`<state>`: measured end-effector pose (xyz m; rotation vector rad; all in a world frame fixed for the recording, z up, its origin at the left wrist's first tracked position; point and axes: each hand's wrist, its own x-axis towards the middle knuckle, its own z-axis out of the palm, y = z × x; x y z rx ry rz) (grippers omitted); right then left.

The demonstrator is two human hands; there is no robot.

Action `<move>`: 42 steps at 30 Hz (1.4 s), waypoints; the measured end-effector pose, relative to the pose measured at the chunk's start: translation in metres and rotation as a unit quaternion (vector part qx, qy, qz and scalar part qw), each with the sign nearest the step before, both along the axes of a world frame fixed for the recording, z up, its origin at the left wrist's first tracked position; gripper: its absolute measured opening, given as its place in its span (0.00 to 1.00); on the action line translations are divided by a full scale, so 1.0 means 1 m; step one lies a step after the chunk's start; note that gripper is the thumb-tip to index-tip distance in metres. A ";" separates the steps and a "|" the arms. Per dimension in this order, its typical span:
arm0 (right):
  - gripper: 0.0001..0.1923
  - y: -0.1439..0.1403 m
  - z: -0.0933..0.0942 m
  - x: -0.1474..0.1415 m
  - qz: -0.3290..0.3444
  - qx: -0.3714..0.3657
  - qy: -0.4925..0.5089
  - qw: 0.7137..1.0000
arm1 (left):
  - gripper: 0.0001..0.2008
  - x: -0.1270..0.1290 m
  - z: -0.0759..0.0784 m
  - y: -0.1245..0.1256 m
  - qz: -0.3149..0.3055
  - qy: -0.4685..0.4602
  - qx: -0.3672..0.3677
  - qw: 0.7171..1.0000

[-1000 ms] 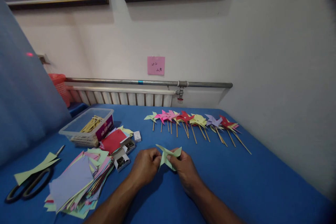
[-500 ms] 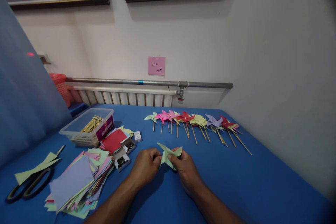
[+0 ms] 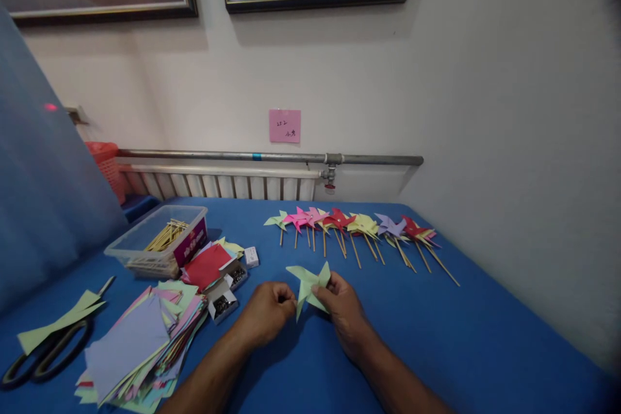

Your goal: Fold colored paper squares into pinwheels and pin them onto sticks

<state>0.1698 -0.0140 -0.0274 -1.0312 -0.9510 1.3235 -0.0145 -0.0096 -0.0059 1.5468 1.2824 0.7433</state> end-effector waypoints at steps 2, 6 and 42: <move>0.26 -0.001 0.003 0.001 -0.005 -0.021 0.019 1.000 | 0.03 0.001 -0.002 0.002 0.009 -0.034 -0.027 0.999; 0.31 0.001 0.005 0.003 -0.033 -0.024 0.050 0.998 | 0.05 0.004 0.001 0.006 0.057 -0.102 -0.078 0.990; 0.17 -0.016 -0.019 -0.037 0.049 0.007 -0.271 0.961 | 0.29 0.023 -0.008 0.005 0.199 -0.287 -0.075 0.934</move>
